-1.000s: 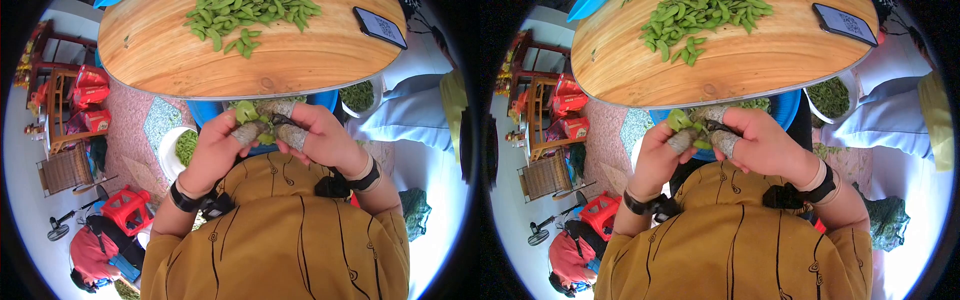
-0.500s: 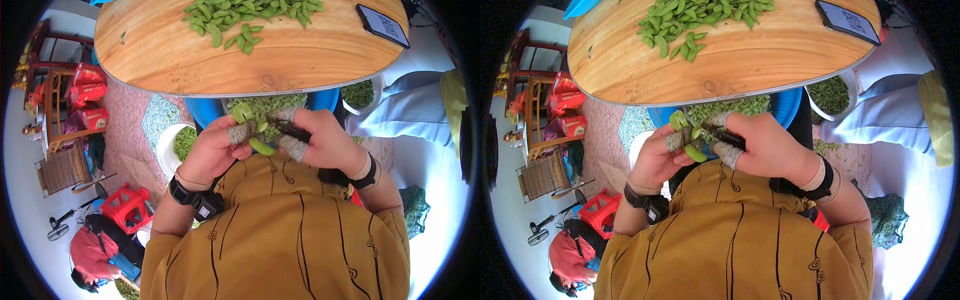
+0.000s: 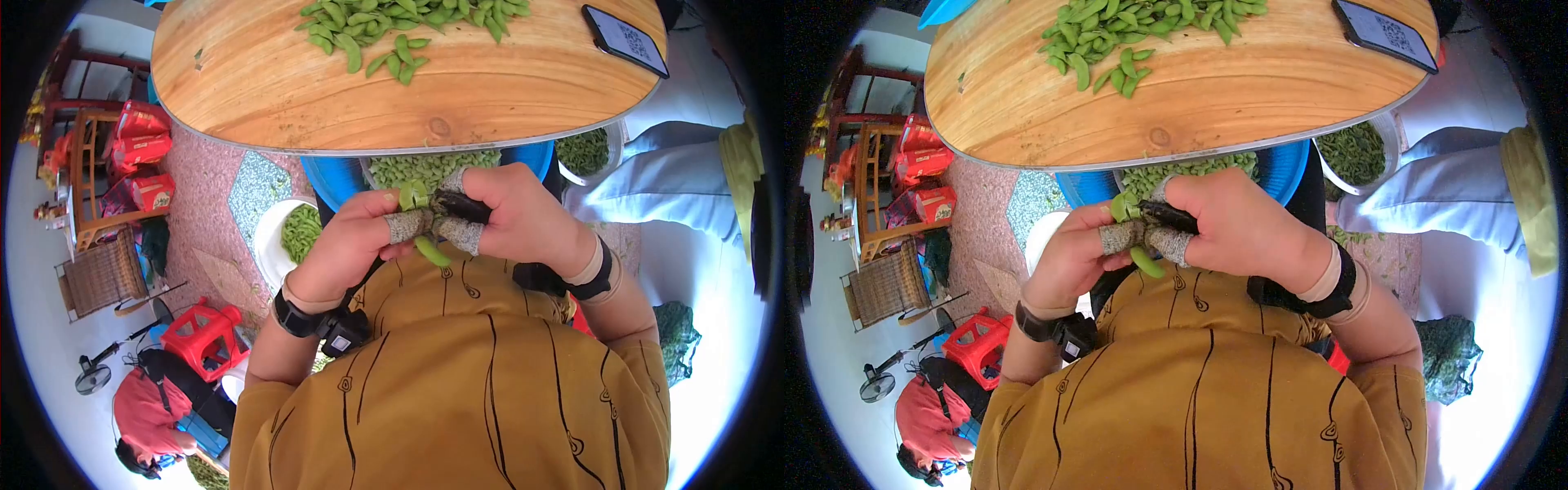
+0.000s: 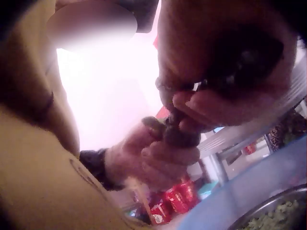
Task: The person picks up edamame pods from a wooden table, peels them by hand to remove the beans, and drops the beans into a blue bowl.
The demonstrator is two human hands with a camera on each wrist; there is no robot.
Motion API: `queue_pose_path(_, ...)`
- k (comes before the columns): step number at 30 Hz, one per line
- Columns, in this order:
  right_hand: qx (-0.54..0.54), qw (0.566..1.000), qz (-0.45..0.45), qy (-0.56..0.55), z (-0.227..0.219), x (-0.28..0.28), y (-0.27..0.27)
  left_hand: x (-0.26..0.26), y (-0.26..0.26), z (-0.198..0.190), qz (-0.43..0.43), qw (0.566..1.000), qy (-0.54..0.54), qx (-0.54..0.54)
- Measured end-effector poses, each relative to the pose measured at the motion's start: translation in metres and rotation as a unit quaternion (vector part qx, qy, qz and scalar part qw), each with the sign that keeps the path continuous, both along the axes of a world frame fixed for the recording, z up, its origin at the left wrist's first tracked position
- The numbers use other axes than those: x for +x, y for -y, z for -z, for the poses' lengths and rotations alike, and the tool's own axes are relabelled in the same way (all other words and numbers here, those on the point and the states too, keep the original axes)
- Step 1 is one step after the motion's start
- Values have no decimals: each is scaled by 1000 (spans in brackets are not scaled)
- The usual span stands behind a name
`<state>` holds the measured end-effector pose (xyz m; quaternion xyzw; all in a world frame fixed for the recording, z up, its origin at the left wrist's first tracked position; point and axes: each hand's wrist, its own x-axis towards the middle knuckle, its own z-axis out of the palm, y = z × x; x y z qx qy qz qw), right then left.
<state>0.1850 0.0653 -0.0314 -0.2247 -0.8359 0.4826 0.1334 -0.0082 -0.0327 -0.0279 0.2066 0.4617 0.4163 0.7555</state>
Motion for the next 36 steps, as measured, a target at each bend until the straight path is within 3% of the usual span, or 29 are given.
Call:
queue_pose_path(2,28,1000,-1,-9,1,-3,2,-1,-4,-6,68,982,-166,53)
queue_pose_path(3,69,997,18,-4,1,-6,4,-1,-1,0,68,982,-166,53)
queue_pose_path(5,109,993,37,1,0,-6,6,0,7,16,52,944,-287,154)
queue_pose_path(6,94,994,52,-6,0,-4,6,-1,9,12,52,944,-288,154)
queue_pose_path(8,75,995,65,-15,4,1,6,-4,13,-1,-27,977,-196,74)
queue_pose_path(10,-122,987,98,25,0,0,5,-1,15,-3,-66,980,-178,63)
queue_pose_path(11,-315,938,125,66,-12,2,6,1,15,-3,-102,980,-159,56)
queue_pose_path(14,-379,917,121,25,-15,-1,7,5,16,3,-100,982,-131,87)
queue_pose_path(15,-378,917,122,24,-14,0,6,8,15,2,-98,983,-131,89)
queue_pose_path(17,-147,982,122,4,-9,4,2,14,15,-2,-170,971,-124,109)
queue_pose_path(18,-146,982,123,3,-10,5,1,16,15,-8,-169,972,-124,109)
queue_pose_path(19,-111,988,109,-1,-12,6,0,17,14,-16,-145,930,-296,164)
queue_pose_path(20,-75,993,95,-5,-14,7,-1,18,14,-20,-116,855,-458,213)
queue_pose_path(21,-75,993,94,-6,-17,6,-1,15,13,-20,-117,855,-458,213)
queue_pose_path(23,-96,993,64,12,-23,4,1,8,9,-21,29,659,-614,434)
queue_pose_path(24,-95,993,62,12,-23,3,1,7,11,-20,28,658,-615,433)
queue_pose_path(26,-33,997,68,-7,-22,2,1,5,13,-16,149,690,-621,340)
queue_pose_path(28,-33,996,84,-17,-20,1,1,3,12,-11,133,694,-606,365)
queue_pose_path(30,-35,994,100,-26,-24,2,3,3,12,-5,68,871,-398,282)
queue_pose_path(31,-114,988,105,-18,-31,2,2,3,11,-8,68,870,-398,283)
queue_pose_path(32,-193,975,108,-9,-35,2,3,4,9,-13,28,916,-332,223)
queue_pose_path(33,-192,975,107,-10,-35,2,4,5,8,-16,-13,952,-262,160)
queue_pose_path(36,-254,965,64,-7,-31,3,7,7,9,-6,-63,956,-212,191)
